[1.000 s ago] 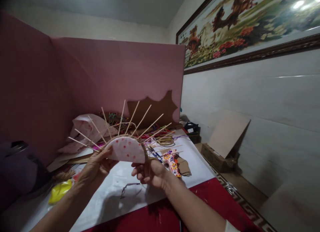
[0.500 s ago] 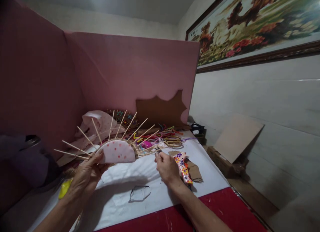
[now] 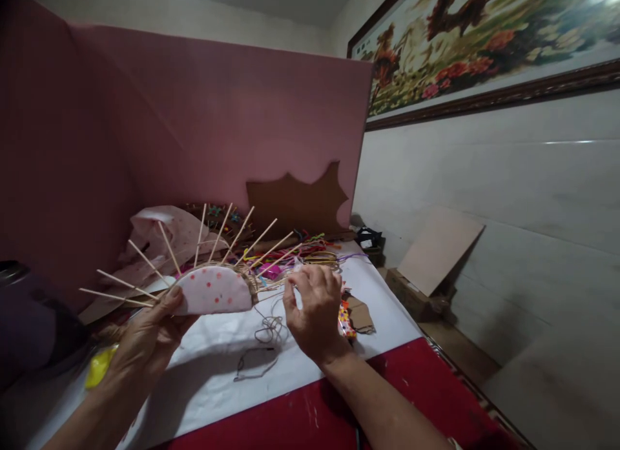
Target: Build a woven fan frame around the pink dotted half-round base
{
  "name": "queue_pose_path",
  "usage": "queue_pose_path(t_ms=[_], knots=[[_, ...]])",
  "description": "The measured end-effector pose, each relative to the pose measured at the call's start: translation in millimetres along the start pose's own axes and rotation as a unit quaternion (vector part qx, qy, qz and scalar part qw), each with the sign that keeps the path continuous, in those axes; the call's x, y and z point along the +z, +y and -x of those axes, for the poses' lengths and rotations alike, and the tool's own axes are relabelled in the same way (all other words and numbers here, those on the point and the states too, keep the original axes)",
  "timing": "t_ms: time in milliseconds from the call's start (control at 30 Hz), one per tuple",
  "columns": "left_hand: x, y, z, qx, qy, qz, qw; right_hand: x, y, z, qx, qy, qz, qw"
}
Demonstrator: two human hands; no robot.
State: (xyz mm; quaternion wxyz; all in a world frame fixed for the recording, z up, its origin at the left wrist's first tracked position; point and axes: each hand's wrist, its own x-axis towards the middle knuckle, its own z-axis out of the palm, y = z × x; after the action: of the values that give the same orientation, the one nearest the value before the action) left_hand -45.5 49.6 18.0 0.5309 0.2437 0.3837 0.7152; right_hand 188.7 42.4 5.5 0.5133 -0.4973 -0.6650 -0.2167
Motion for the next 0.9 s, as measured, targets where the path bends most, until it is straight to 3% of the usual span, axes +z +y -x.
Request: queue_pose_path(t_ms=[133,333,633,900], knots=[[4.7,-8,8,0.006,-0.031,-0.025,0.999,0,-8,2,-0.034,-0.051,-0.052,0.997],[6.3,-17,18,0.0,-0.065,-0.049,0.997,5,-11,5,-0.005,-0.08,-0.016,0.997],[6.1,-15,19,-0.014,-0.044,-0.038,0.998,5,8,-4,0.085,-0.055,0.072,0.992],[7.5,-15,19,-0.035,-0.054,-0.027,0.998,5,11,-7,0.08,-0.064,0.07,0.992]])
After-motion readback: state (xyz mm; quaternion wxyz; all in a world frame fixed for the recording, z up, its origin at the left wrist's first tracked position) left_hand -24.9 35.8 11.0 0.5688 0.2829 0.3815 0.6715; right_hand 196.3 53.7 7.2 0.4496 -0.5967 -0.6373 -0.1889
